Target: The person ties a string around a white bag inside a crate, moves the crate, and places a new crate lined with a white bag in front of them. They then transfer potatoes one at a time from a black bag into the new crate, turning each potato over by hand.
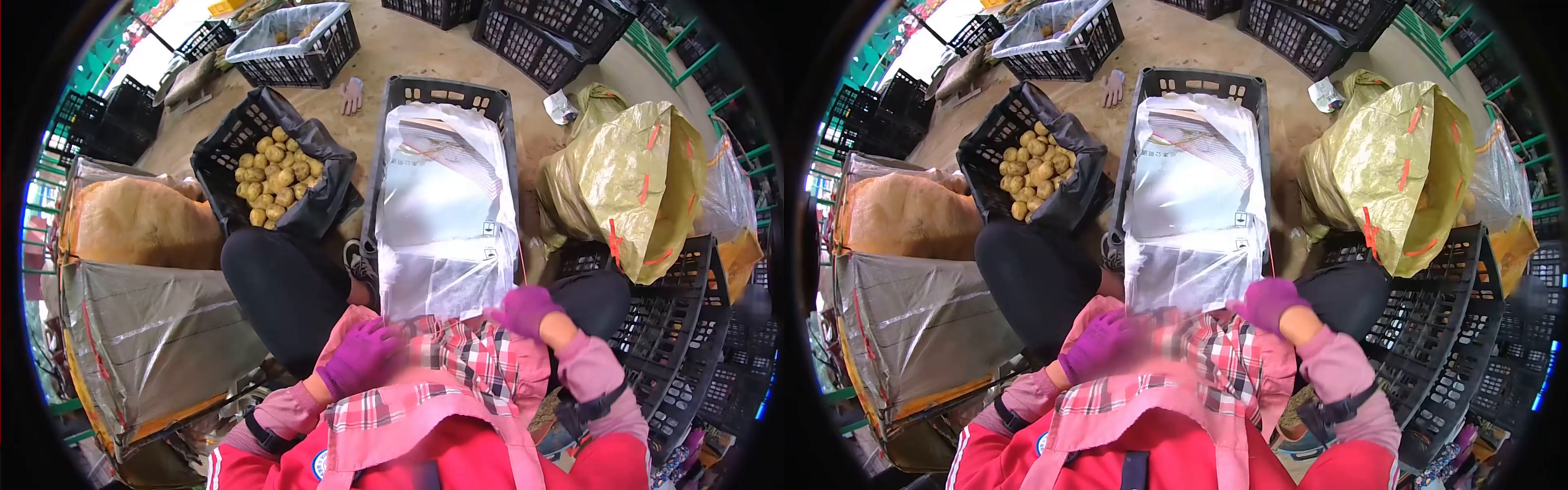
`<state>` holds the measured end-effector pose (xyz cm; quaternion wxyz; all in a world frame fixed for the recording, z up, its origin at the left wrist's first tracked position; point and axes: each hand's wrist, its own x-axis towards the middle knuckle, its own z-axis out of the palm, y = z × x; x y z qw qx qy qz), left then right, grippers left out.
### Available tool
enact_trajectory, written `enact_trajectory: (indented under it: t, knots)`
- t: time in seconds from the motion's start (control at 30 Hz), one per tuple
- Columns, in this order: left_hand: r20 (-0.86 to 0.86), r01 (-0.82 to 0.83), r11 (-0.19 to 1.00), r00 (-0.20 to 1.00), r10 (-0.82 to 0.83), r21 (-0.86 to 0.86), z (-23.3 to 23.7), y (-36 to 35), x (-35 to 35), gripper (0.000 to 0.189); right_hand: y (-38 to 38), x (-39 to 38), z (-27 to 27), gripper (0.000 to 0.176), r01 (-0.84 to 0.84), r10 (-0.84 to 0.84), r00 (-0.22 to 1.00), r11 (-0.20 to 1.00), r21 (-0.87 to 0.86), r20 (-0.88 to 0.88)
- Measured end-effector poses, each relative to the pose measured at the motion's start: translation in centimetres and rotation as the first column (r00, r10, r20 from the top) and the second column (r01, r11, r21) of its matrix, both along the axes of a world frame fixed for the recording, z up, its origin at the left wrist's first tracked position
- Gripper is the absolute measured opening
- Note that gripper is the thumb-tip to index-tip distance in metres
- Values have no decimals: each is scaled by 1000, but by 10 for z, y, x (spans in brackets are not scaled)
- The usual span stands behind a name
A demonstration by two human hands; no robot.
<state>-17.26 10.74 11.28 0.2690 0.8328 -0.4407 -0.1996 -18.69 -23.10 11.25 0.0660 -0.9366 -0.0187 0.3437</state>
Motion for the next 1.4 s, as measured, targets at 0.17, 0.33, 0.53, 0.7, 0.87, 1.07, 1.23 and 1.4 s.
enact_trajectory:
  t: [0.17,0.33,0.53,0.7,0.87,1.07,1.23,1.4]
  knots:
    - [4,164,951,985,-171,263,-6,-27,8,33,17,6,51,42,235,-265,930,962,140,254]
    - [159,70,977,982,-103,203,27,-45,20,27,20,153,-18,79,404,-576,742,792,458,344]
    - [102,-251,964,960,259,-85,77,-5,51,50,-7,200,-132,102,812,-938,282,344,472,199]
    - [115,-384,896,902,416,-224,59,-8,89,66,-16,198,-72,38,657,-933,269,-4,754,-239]
    - [117,-418,752,832,542,-509,62,-63,160,87,24,95,100,25,78,-429,691,844,531,581]
    - [81,34,835,997,13,-549,67,-105,268,102,27,35,154,11,-89,-179,804,906,414,567]
    - [-29,-127,911,992,125,-393,94,-139,277,49,-4,-3,179,26,78,-103,662,995,68,742]
    - [204,-199,897,933,297,-394,178,-176,234,33,-69,-136,224,67,471,-142,73,877,91,987]
